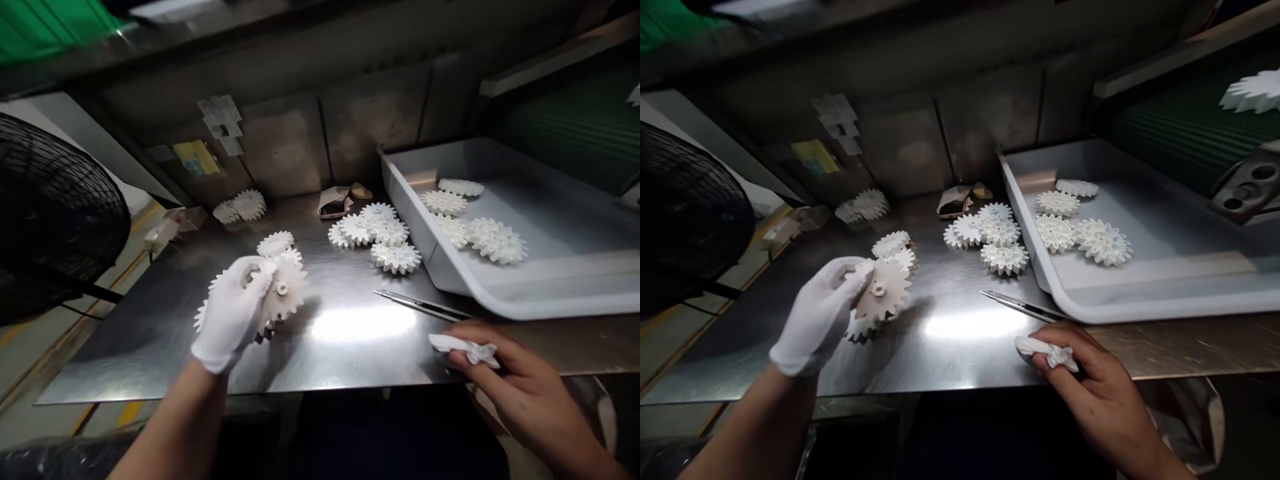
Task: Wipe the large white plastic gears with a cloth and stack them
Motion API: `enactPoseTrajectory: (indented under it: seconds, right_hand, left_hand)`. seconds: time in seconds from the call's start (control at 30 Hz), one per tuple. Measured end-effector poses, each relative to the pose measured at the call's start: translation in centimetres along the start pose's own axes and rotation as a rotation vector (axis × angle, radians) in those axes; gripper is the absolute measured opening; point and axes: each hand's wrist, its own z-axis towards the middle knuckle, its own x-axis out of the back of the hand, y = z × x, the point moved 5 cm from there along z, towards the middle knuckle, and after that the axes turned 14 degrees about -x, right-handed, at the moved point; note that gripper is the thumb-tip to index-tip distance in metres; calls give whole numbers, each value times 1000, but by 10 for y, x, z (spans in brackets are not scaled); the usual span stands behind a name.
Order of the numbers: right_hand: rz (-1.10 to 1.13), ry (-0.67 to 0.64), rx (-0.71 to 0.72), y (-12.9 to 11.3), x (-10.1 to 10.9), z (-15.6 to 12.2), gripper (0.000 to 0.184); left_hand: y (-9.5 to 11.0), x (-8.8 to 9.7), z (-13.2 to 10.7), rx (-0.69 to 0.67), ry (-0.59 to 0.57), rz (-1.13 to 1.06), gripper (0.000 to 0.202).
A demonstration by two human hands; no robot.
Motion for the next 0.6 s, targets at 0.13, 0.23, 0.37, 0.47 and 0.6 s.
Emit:
enactPoseTrajectory:
  seconds: [0.13, 0.23, 0.37, 0.47, 0.6]
  right_hand:
    - [-4, -47, 43, 3, -3, 0, 16]
    - [-9, -70, 51, 6, -4, 1, 18]
    - [29, -63, 122, 3, -3, 1, 17]
    - [55, -27, 168, 2, -1, 2, 18]
    - [98, 4, 190, 4, 1, 2, 21]
  left_hand:
    - [-41, 7, 55, -86, -45, 155, 28]
    - [-59, -6, 78, -128, -219, 319, 26]
    - [-64, -18, 89, -133, -349, 584, 23]
    - [-54, -21, 92, -141, -355, 732, 24]
    - [-34, -31, 97, -205, -437, 832, 23]
